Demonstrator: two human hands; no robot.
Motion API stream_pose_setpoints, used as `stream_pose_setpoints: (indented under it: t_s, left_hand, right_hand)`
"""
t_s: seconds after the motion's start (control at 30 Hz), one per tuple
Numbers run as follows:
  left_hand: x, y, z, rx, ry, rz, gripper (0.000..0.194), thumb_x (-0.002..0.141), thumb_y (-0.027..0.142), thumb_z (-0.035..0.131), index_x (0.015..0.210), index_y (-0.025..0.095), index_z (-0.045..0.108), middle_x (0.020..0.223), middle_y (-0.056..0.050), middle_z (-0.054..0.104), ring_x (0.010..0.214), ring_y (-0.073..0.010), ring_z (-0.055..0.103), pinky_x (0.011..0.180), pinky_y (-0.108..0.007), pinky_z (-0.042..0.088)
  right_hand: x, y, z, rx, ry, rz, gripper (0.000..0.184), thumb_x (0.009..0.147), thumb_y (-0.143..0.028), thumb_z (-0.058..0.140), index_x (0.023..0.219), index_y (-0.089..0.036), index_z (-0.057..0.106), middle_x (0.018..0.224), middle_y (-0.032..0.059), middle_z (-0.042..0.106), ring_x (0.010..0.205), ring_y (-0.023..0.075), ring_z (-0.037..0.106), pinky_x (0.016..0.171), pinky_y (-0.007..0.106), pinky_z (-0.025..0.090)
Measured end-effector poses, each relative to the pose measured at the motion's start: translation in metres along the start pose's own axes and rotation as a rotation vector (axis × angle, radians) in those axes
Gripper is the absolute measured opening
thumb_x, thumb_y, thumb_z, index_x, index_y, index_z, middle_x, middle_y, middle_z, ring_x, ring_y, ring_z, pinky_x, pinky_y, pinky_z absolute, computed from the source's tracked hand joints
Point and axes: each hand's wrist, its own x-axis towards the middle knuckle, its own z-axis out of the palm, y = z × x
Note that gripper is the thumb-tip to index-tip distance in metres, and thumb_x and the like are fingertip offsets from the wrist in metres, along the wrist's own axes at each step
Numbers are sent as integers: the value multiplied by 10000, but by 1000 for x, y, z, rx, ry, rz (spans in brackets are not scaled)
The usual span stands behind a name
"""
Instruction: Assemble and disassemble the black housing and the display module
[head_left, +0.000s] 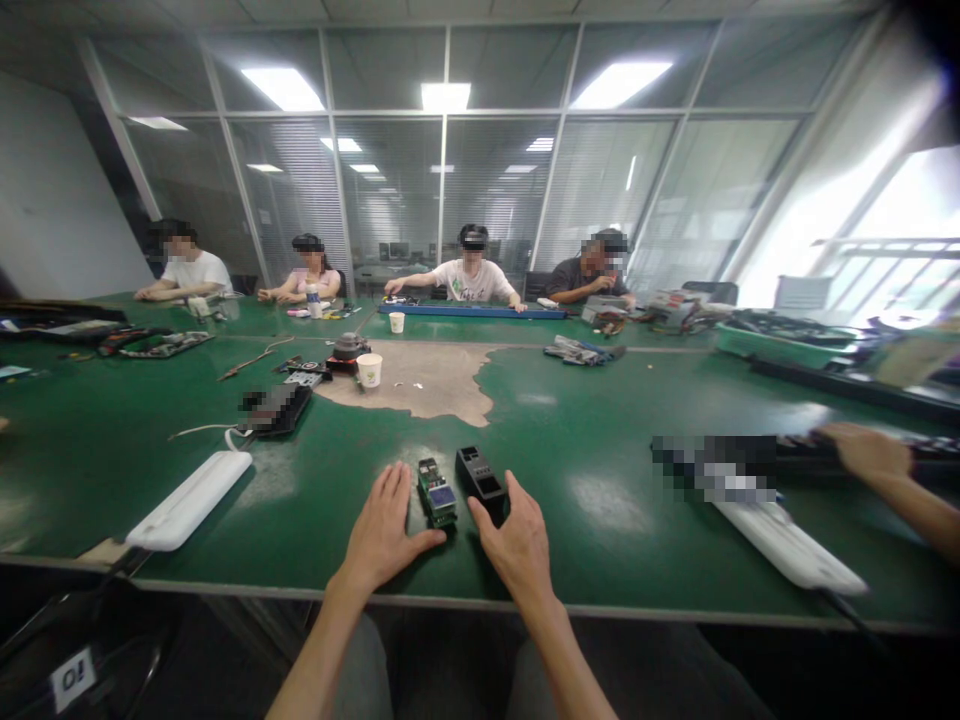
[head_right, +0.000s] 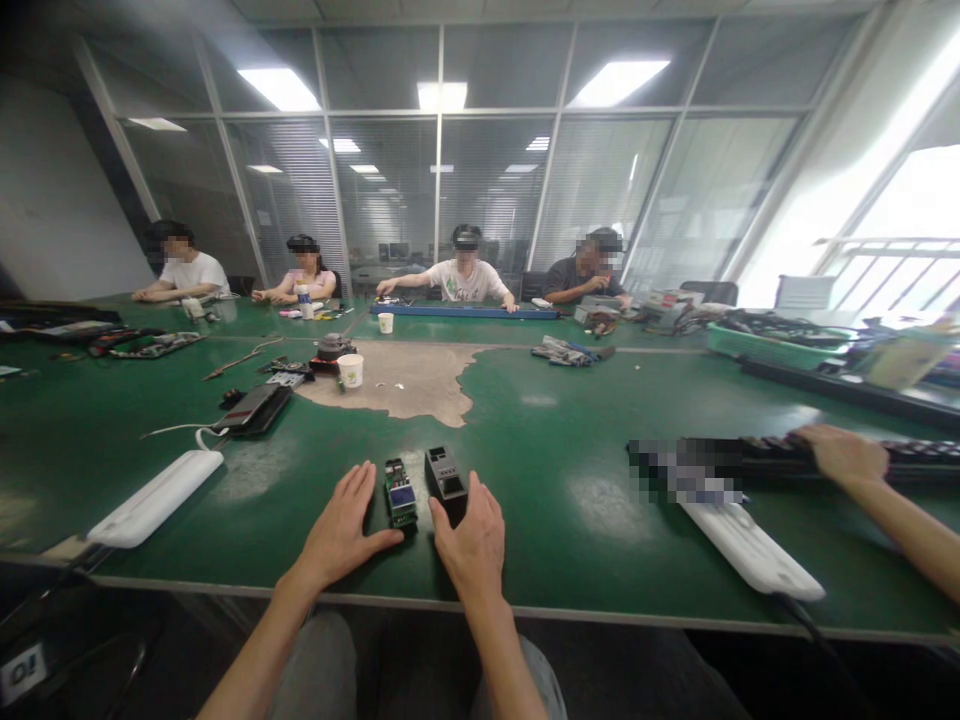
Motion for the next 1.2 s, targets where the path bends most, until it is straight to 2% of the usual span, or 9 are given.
stream_pose_setpoints:
  t_s: [0.17,0.3,0.37,0.57,0.8,1.0,1.2]
  left_hand:
    - [1,1,-1,33,-20,-17,1054,728,810,514,1482,110,287,1555,-174,255,1443,-345,192,1170,-497,205]
    - [1,3,-3,60,-36,-25,1050,727,821,500,1468,99,320,1549,-188,262,1441,-360,188,1178,-524,149]
    - [1,4,-4,62,-40,-20,1033,730,817,500,1463,108,334,1549,-184,264,1440,-364,188,1175,-533,148]
    - [-1,3,-3,84,-23,10,992,747,815,478,1447,123,355,1546,-172,280,1444,-352,183,1177,-538,142]
    - [-1,4,-4,80,-5,10,880,783,747,499,1402,127,411,1543,-163,294,1443,-337,196,1170,-522,202]
    - [-2,0,-3,61,-19,19,823,795,667,538,1403,128,406,1556,-152,266,1447,-327,187,1173,-500,220]
    - [-1,0,-3,56,-37,17,872,771,621,577,1424,83,362,1555,-181,250,1450,-328,174,1177,-496,214]
  right_hand:
    - [0,-2,-2,2,-32,55,740,846,-516,552,1379,-22,409,1202,195,623,1144,288,558,991,406,413]
    - [0,-6,-6,-7,-59,12,487,860,-462,537,1207,-123,577,1138,138,657,1085,263,586,956,391,426]
    - [1,-9,-9,17,-55,16,423,867,-449,528,1167,-159,597,1100,110,672,1046,249,602,930,378,437]
    - [9,-38,-21,120,-17,21,432,863,-479,535,1147,-163,610,1095,106,675,1035,244,613,929,358,435]
    - [5,-79,-18,111,-85,12,385,852,-467,552,1116,-196,622,1021,73,689,975,224,631,878,323,439]
    - [-1,-88,-12,24,-121,3,353,860,-447,548,1100,-201,628,940,65,691,939,213,635,837,297,424]
    - [-7,-89,-10,-1,-122,-26,339,861,-419,557,1129,-216,600,999,51,686,962,223,623,854,313,398]
